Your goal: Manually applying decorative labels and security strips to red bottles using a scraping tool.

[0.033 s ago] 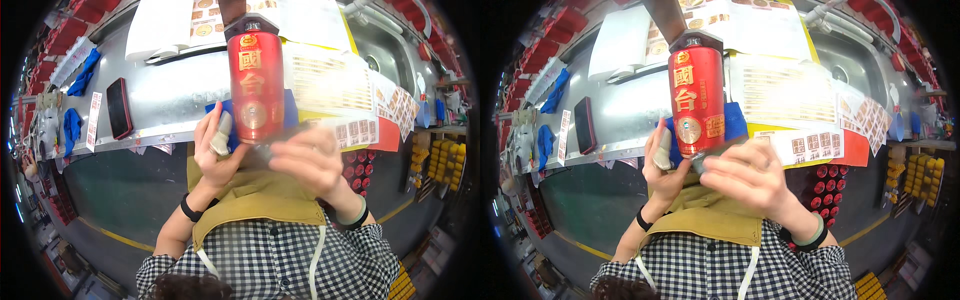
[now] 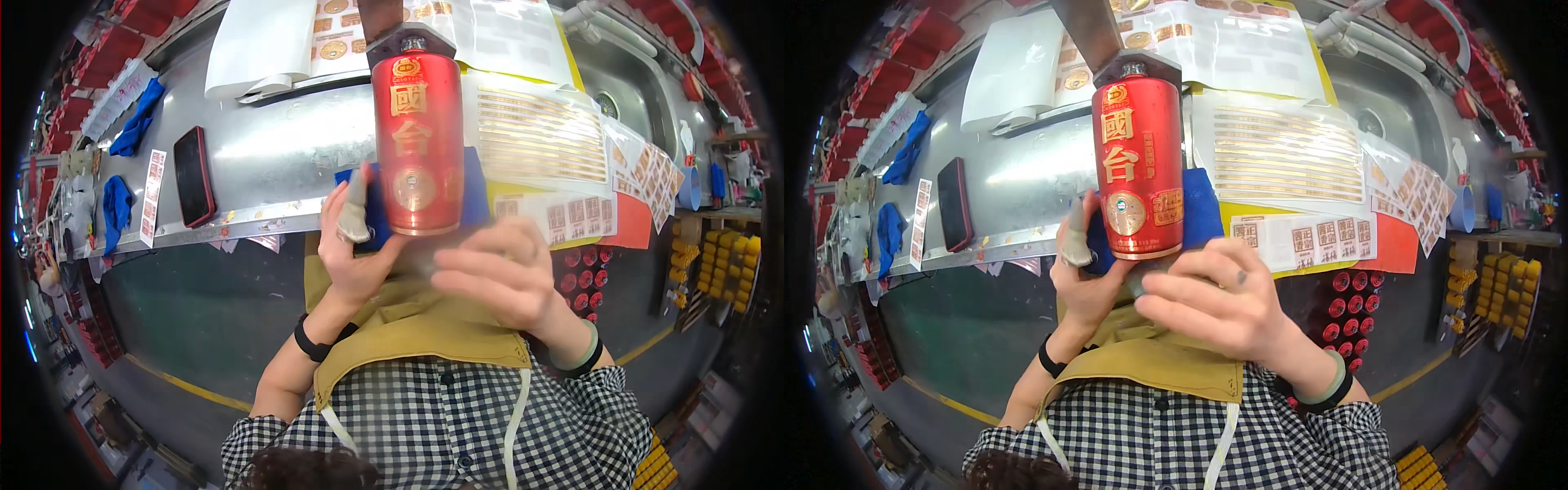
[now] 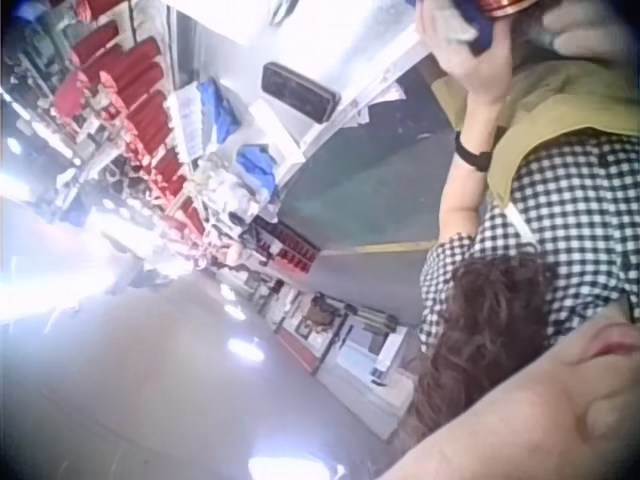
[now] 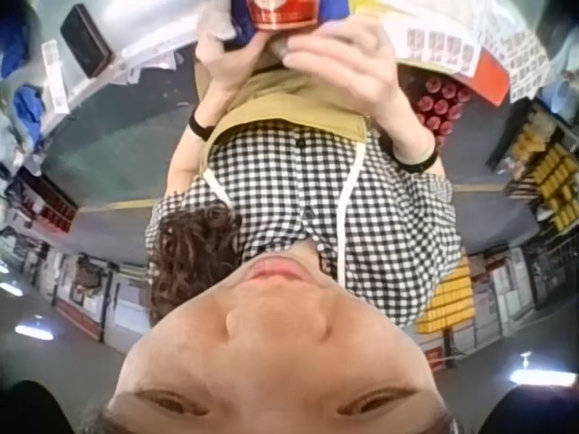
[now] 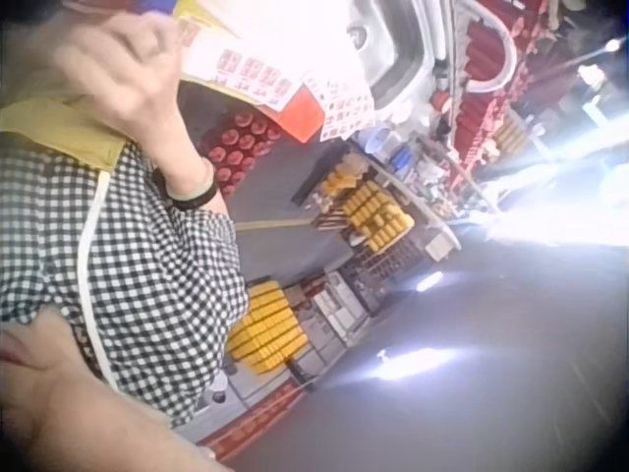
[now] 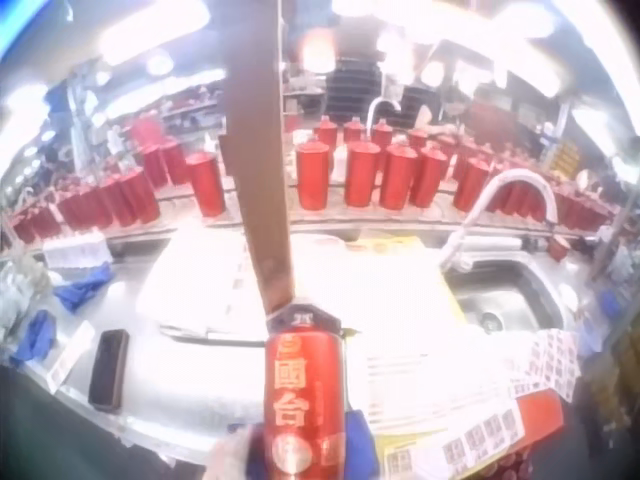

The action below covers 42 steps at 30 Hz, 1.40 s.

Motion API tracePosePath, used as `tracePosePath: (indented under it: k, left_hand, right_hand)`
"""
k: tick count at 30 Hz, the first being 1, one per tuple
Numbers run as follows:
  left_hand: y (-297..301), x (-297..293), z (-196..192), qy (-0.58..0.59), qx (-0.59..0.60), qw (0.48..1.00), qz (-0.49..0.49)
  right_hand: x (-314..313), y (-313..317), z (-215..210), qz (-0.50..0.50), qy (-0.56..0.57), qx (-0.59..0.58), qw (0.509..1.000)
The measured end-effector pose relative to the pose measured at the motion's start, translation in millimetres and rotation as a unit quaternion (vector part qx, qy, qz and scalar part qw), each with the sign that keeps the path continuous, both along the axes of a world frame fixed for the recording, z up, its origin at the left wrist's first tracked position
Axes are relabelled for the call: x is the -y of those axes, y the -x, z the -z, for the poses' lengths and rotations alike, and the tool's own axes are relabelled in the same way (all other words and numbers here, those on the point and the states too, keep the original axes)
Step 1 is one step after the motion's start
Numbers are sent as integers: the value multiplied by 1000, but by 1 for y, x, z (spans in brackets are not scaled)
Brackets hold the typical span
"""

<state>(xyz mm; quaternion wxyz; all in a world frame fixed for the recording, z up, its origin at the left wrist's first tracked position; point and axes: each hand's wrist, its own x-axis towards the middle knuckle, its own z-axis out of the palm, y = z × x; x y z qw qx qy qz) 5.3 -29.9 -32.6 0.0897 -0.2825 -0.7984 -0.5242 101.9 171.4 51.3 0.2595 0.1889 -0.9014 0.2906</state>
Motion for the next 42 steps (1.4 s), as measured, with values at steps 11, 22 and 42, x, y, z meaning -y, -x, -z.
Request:
tracePosePath:
  k: [11,22,42]
  left_hand:
    - [12,-21,-15,-74,86,994,10]
    - [16,-16,-25,30,13,999,39]
    - [11,-21,-27,35,-4,999,19]
  right_hand:
    - [-3,35,-5,49,6,-3,999]
    - [-31,77,-7,107,-36,-38,993]
    - [-23,69,-5,162,-96,-76,979]
